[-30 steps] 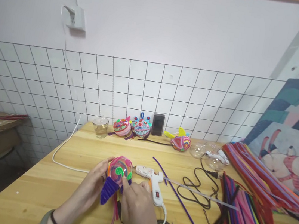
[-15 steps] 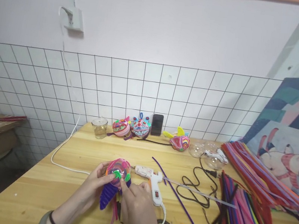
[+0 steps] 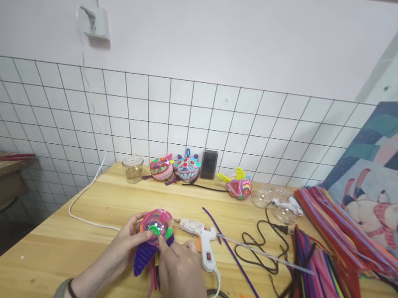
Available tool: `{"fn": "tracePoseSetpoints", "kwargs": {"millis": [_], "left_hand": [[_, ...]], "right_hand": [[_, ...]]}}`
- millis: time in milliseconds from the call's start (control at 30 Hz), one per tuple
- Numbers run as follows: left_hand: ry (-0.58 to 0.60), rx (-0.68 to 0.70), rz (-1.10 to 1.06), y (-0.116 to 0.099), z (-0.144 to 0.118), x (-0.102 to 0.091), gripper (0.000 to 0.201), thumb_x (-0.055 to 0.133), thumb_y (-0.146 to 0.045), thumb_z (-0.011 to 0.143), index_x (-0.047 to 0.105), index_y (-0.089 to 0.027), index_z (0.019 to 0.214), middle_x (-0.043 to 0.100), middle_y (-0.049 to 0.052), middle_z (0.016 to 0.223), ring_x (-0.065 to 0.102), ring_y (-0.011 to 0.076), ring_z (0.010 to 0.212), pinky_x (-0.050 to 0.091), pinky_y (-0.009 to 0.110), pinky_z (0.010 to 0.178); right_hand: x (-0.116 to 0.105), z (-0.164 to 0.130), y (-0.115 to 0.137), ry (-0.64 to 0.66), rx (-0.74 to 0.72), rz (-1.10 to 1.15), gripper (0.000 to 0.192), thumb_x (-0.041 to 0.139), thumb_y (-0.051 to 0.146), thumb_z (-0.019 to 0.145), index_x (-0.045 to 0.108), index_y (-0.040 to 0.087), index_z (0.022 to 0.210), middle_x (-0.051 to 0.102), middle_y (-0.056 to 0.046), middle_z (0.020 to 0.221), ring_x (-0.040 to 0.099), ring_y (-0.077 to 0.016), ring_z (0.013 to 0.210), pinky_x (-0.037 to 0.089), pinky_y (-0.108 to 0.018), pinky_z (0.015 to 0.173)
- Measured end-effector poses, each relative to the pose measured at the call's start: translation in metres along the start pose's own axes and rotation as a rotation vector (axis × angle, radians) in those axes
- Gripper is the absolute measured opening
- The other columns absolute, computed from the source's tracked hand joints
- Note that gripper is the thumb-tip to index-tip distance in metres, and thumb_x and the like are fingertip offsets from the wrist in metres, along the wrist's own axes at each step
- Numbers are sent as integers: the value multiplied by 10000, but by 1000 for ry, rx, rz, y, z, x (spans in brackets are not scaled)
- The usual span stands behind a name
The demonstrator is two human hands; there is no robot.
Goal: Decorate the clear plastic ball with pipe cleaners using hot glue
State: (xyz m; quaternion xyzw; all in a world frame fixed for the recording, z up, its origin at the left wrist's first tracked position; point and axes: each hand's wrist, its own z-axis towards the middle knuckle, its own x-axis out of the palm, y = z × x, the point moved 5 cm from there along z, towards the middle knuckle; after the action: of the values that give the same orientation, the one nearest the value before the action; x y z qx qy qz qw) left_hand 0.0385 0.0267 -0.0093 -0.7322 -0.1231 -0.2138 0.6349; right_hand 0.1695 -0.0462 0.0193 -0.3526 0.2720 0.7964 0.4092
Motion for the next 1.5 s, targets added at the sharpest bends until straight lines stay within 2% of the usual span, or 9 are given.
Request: {"fn": "tracePoseSetpoints", "kwargs": {"millis": [233,467,600,1067,1200,1333,1500], "left_hand": [[61,-35,-50,-3,-4,5,519,824,-203,572,571,-188,1025,705,53,916,653,202,816,505,316,751],[91,-86,-115,-7,-6,11,406,799,-365,641,631,-195,970,708,65,993,643,213,898,501,318,795],[46,-104,-107,-4,-4,8,398,821,-350,617,635,-192,931,713,50,928,650,194,833,508,306,776],[30,-137,-141,0,-2,2,277,783,-231,664,643,-190,900,723,32,833,659,177,730,521,275,653],[48,-145,-179,0,-2,4,210,732,-300,738,650,-178,888,720,48,868,660,193,788,527,301,713],[71,-225,-209,0,-4,9,288,668,-378,797,656,-147,968,725,88,957,677,226,853,514,343,809],[120,-278,-267,-3,-8,15,308,576,-379,868,658,-127,1025,729,116,1015,686,243,914,486,379,910]], "right_hand": [[0,3,3,13,19,14,370,453,43,866,611,131,1189,669,-43,717,547,-181,616,371,-305,632],[2,0,-1,2,39,3,336,485,56,876,622,136,1172,675,-41,717,534,-175,598,355,-304,622],[4,-1,-1,-10,32,-10,347,492,37,861,622,151,1162,665,-31,701,528,-168,591,344,-298,628],[6,-2,-1,-68,10,-23,365,470,30,854,610,128,1177,647,-25,667,506,-171,575,336,-295,617],[9,-1,-1,-72,19,-15,379,474,14,824,625,124,1154,650,-19,665,502,-165,564,335,-296,622],[9,-1,1,-98,3,-26,385,474,17,819,618,112,1163,642,-11,658,507,-159,565,319,-296,615],[6,0,8,-219,-58,-124,338,432,47,844,636,80,1111,595,-3,583,488,-152,509,280,-311,590]]}}
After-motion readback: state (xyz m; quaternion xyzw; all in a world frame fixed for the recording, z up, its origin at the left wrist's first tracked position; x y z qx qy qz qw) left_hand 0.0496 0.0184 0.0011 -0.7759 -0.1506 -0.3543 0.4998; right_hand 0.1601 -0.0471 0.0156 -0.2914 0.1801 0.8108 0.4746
